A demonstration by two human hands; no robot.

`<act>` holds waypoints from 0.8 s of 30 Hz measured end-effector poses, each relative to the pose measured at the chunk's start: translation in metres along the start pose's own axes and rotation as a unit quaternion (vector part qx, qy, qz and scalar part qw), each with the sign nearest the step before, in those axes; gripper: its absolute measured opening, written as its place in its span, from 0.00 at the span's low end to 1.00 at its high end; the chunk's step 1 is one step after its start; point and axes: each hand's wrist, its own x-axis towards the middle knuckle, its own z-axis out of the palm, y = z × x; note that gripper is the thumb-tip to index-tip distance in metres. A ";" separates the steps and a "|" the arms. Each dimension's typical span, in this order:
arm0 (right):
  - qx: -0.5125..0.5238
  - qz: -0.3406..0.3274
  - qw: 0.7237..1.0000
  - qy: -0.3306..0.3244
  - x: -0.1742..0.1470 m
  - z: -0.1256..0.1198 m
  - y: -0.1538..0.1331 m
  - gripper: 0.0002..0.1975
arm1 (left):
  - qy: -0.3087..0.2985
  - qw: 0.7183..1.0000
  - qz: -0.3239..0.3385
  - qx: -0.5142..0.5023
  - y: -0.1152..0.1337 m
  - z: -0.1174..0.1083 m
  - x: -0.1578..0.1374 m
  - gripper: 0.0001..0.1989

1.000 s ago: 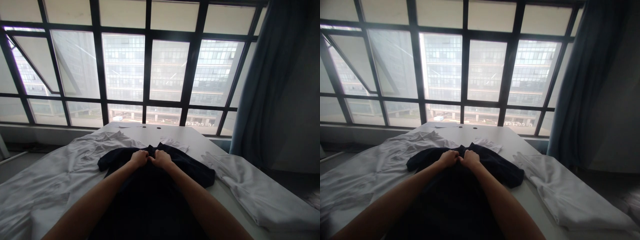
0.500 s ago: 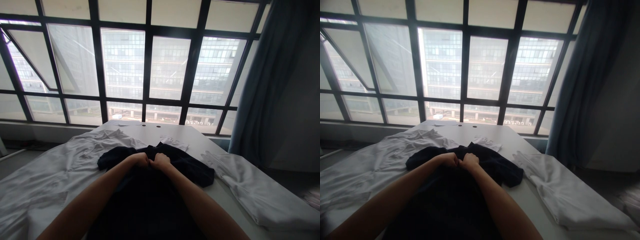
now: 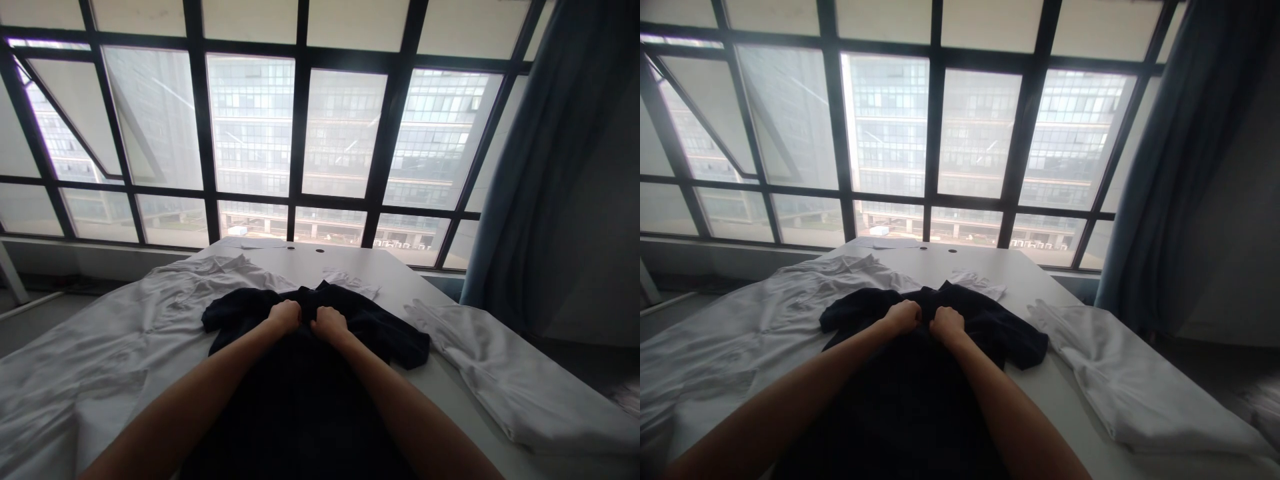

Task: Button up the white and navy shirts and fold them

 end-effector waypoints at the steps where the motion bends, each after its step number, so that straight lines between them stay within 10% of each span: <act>1: -0.003 -0.007 1.000 0.013 -0.002 0.002 0.000 0.15 | 0.007 1.000 0.005 0.010 0.002 0.000 -0.001 0.07; 13: 0.001 -0.158 0.987 -0.039 -0.015 -0.007 0.018 0.22 | 0.088 0.995 0.018 -0.033 -0.015 0.023 0.003 0.13; 24: -0.016 -0.029 0.999 -0.002 -0.016 -0.009 0.004 0.33 | 0.134 0.951 -0.049 -0.275 -0.030 0.034 0.016 0.10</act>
